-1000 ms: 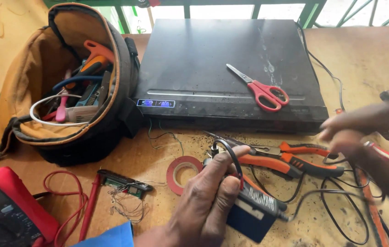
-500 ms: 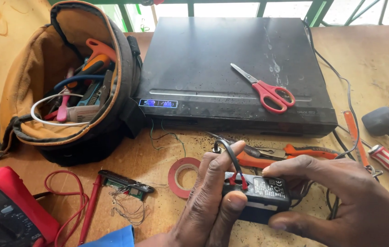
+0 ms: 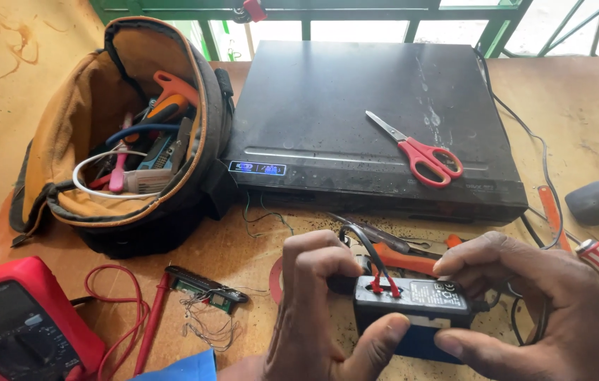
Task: The person repairs a black power adapter by stripping the outer insulation from the power cord using wire cutters. They then use a screwdriver to tighten the internal wire connections within the adapter housing.
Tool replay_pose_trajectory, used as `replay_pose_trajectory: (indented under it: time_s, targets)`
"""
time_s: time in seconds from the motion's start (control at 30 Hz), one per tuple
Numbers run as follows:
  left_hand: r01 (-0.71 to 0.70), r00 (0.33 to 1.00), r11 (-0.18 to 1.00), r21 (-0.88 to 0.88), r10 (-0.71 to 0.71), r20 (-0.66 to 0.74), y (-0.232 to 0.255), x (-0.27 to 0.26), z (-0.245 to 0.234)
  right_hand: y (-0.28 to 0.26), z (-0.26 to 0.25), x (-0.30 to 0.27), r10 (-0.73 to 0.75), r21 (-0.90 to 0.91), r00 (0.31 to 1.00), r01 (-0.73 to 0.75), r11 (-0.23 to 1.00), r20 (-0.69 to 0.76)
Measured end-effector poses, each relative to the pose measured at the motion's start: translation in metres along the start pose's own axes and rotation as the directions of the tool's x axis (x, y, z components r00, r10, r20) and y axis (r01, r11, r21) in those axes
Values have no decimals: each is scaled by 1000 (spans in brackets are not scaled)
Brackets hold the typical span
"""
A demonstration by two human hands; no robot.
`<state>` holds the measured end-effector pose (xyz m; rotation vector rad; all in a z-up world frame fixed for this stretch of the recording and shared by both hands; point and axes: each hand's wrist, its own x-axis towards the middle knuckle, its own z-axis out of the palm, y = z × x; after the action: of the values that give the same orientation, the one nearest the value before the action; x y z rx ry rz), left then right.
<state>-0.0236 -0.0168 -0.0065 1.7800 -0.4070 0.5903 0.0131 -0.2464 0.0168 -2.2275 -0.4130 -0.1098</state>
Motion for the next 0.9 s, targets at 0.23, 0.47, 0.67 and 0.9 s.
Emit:
replay_pose_trajectory:
  time_s: [0.23, 0.47, 0.67, 0.9]
  targets:
    - [-355, 934, 906, 231, 330, 140, -4, 10, -10, 17, -6, 0, -42, 251, 989, 6, 968, 138]
    - [-313, 948, 934, 175, 295, 121, -2, 9, -17, 19, 1, -1, -8, 260, 997, -14, 965, 83]
    - [-282, 953, 953, 107, 266, 142, -1, 8, -22, 24, 5, 1, -123, 281, 992, 110, 953, 29]
    - [-344, 915, 939, -27, 342, 216, -2, 20, -25, 14, 3, 11, -376, 276, 923, 342, 898, 78]
